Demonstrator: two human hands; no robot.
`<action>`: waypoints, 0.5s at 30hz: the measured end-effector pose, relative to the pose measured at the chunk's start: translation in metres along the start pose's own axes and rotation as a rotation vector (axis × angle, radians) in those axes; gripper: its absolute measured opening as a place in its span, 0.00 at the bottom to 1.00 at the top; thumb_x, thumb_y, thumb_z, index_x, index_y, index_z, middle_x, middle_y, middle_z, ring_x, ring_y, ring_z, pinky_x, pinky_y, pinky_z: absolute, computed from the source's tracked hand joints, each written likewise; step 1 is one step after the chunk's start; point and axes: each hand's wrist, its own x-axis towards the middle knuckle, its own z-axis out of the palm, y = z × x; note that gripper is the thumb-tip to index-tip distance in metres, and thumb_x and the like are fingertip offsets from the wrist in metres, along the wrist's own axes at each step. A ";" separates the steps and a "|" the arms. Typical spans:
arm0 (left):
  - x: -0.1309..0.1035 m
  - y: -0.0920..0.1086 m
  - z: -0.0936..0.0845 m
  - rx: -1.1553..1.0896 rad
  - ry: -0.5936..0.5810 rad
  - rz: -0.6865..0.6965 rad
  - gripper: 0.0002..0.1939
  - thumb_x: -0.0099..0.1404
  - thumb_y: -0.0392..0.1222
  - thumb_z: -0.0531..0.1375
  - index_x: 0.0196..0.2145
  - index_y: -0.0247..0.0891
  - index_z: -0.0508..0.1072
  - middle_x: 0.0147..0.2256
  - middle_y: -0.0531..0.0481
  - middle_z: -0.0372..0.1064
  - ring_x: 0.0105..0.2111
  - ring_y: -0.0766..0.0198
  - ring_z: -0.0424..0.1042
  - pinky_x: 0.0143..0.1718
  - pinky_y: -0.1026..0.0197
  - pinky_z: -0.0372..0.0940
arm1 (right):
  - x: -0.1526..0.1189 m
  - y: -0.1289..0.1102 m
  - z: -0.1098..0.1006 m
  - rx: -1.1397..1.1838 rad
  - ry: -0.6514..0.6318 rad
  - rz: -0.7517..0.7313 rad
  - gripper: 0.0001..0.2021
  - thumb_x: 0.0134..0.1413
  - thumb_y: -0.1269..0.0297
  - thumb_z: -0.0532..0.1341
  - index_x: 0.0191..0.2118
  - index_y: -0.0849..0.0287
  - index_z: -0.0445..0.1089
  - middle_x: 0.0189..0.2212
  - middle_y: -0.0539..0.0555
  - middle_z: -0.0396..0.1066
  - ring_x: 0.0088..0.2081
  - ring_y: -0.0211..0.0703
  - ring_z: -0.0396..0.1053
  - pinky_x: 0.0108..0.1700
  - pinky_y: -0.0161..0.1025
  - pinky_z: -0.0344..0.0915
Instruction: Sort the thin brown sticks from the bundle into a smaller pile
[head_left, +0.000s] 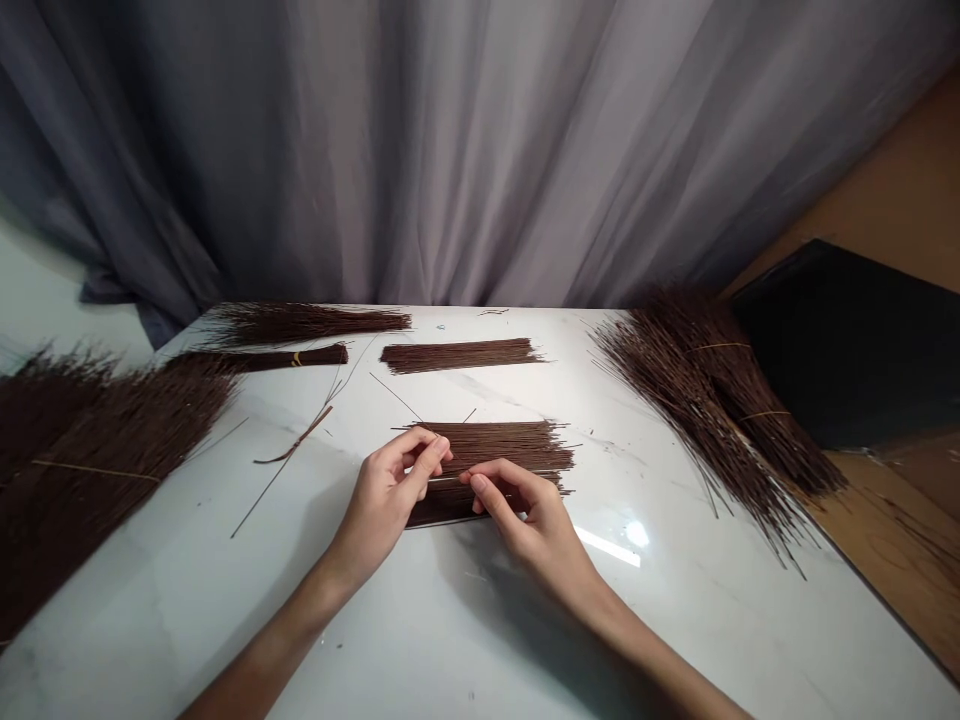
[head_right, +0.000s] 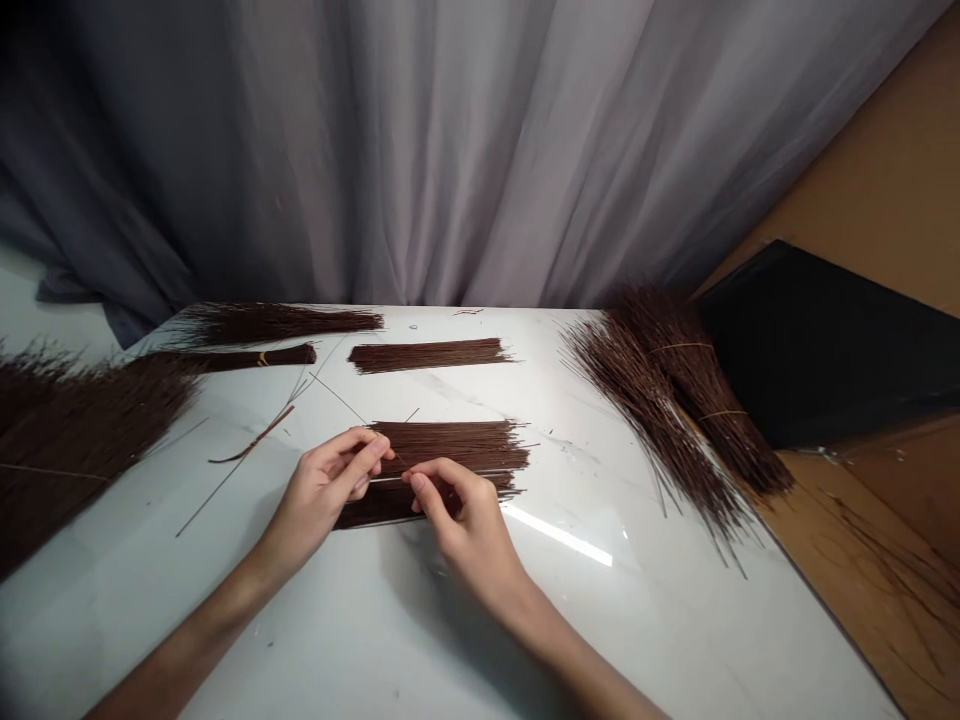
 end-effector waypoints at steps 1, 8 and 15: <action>0.000 0.000 0.000 0.000 0.002 0.000 0.15 0.71 0.53 0.61 0.35 0.39 0.74 0.30 0.55 0.61 0.25 0.69 0.55 0.25 0.66 0.52 | 0.000 0.001 0.000 0.022 -0.005 0.012 0.16 0.68 0.51 0.57 0.40 0.58 0.73 0.30 0.51 0.72 0.32 0.39 0.67 0.30 0.35 0.59; -0.008 0.015 -0.004 -0.004 -0.142 -0.013 0.15 0.71 0.52 0.60 0.31 0.40 0.74 0.27 0.55 0.61 0.24 0.69 0.55 0.25 0.65 0.53 | 0.016 0.006 -0.017 0.137 -0.166 0.022 0.17 0.67 0.48 0.58 0.37 0.58 0.67 0.30 0.50 0.68 0.32 0.38 0.65 0.32 0.34 0.60; -0.018 0.019 0.005 0.242 -0.450 0.012 0.15 0.71 0.50 0.59 0.30 0.41 0.76 0.31 0.50 0.70 0.33 0.62 0.67 0.32 0.64 0.61 | 0.010 -0.024 -0.057 -0.370 -0.212 -0.389 0.10 0.72 0.62 0.52 0.40 0.57 0.67 0.35 0.54 0.71 0.35 0.41 0.65 0.36 0.37 0.61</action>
